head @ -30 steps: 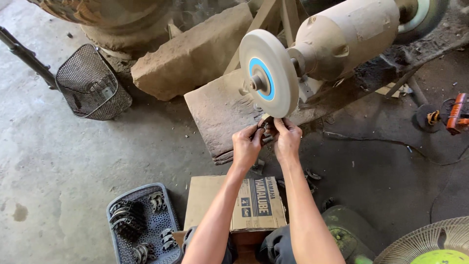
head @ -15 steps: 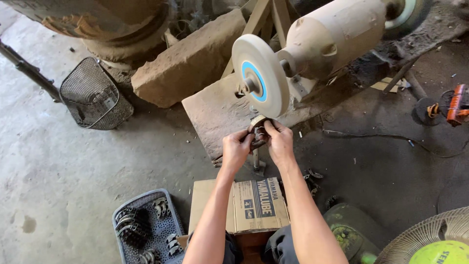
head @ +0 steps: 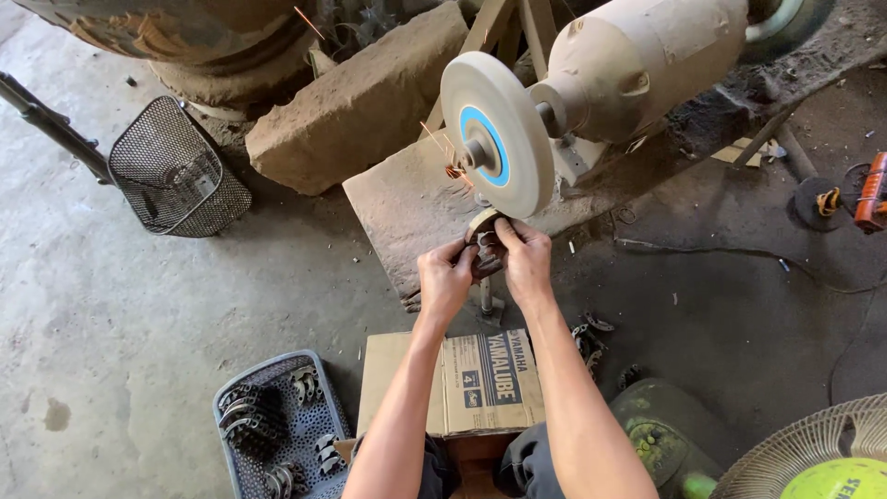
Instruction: Grinding the edges of motorcycle brake shoes using a bench grinder.
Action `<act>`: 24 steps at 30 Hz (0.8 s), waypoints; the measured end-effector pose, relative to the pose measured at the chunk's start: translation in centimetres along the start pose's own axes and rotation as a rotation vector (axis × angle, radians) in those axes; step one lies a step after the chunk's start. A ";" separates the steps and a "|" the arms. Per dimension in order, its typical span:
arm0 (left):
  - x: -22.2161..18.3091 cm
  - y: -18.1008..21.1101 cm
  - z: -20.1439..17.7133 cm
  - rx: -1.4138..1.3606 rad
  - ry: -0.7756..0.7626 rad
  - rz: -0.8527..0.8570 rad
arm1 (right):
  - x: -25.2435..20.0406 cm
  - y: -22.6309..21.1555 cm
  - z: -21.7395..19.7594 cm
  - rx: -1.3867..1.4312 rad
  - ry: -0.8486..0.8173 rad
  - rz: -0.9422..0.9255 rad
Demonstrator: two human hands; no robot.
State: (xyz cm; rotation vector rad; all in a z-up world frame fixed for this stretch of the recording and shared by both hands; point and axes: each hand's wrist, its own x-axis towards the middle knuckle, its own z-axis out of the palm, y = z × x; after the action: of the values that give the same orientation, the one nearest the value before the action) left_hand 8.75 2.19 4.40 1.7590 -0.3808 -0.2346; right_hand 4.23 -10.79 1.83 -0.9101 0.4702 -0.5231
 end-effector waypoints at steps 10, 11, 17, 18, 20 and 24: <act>0.6 -0.7 -0.9 0.090 0.057 0.064 | 0.0 0.3 0.9 -0.026 0.028 -0.003; 0.4 -0.5 -1.5 0.087 0.057 0.041 | -0.2 0.4 1.1 -0.056 0.003 0.020; 0.1 0.0 -1.4 0.053 0.027 -0.010 | -1.1 -0.9 0.9 -0.087 -0.032 0.067; 0.2 0.5 -1.1 0.027 0.008 -0.034 | -1.1 -1.1 0.8 -0.085 -0.013 0.051; 0.4 0.8 -0.3 0.020 -0.013 -0.038 | -0.6 -0.7 -0.2 -0.078 0.008 0.018; 0.4 1.2 -0.3 0.015 -0.021 -0.024 | -0.7 -1.0 0.2 -0.086 0.036 -0.020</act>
State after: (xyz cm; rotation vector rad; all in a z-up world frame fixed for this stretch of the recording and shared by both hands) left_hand 9.11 2.10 5.62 1.7782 -0.3774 -0.2677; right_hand 3.64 -10.73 2.88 -0.9898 0.5198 -0.5416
